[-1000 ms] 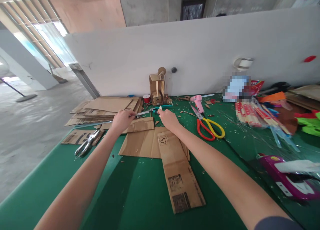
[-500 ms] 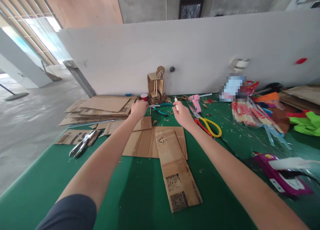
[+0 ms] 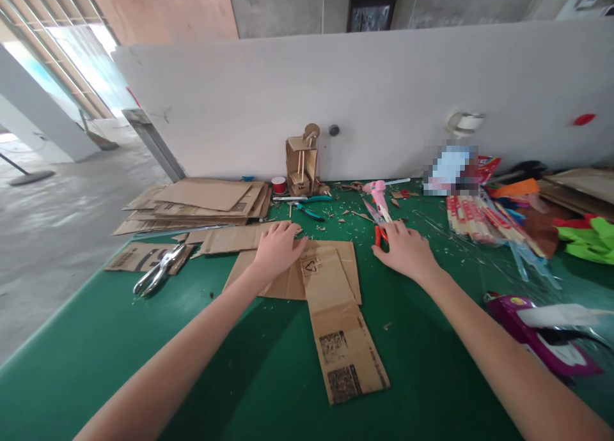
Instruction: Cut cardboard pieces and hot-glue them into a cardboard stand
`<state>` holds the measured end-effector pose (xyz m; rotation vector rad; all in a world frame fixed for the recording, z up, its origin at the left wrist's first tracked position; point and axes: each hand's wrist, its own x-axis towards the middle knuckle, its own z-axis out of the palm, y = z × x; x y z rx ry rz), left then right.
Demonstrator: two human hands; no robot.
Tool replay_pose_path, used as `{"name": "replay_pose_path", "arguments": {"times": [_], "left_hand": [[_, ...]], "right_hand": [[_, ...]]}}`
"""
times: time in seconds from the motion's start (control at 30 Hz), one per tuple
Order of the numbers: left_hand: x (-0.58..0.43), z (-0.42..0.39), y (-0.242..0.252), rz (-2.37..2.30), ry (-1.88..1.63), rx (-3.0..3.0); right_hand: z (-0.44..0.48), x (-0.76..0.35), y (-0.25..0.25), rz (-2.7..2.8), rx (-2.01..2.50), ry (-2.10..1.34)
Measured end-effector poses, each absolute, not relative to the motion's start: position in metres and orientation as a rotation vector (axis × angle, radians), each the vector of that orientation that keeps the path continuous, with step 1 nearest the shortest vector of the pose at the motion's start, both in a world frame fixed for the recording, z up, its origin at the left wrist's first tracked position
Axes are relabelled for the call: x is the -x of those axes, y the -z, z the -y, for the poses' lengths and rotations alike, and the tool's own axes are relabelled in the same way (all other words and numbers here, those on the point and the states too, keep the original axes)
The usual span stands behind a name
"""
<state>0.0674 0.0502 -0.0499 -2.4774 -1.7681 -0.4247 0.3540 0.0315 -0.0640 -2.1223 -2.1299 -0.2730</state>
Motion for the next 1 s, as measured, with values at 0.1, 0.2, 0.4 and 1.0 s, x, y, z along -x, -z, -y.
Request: {"name": "replay_pose_path", "arguments": {"times": [0.1, 0.2, 0.4, 1.0], "left_hand": [[-0.054, -0.023, 0.053, 1.687, 0.384, 2.57], [-0.04, -0.006, 0.063, 1.617, 0.392, 2.646], [-0.023, 0.009, 0.08, 1.568, 0.355, 2.723], [-0.031, 0.021, 0.079, 1.554, 0.27, 2.656]], "right_hand": [[-0.037, -0.359, 0.068, 2.106, 2.103, 0.282], [-0.041, -0.363, 0.071, 2.094, 2.07, 0.23], [-0.037, -0.358, 0.069, 2.043, 2.023, 0.348], [-0.094, -0.277, 0.051, 1.753, 1.979, 0.229]]}}
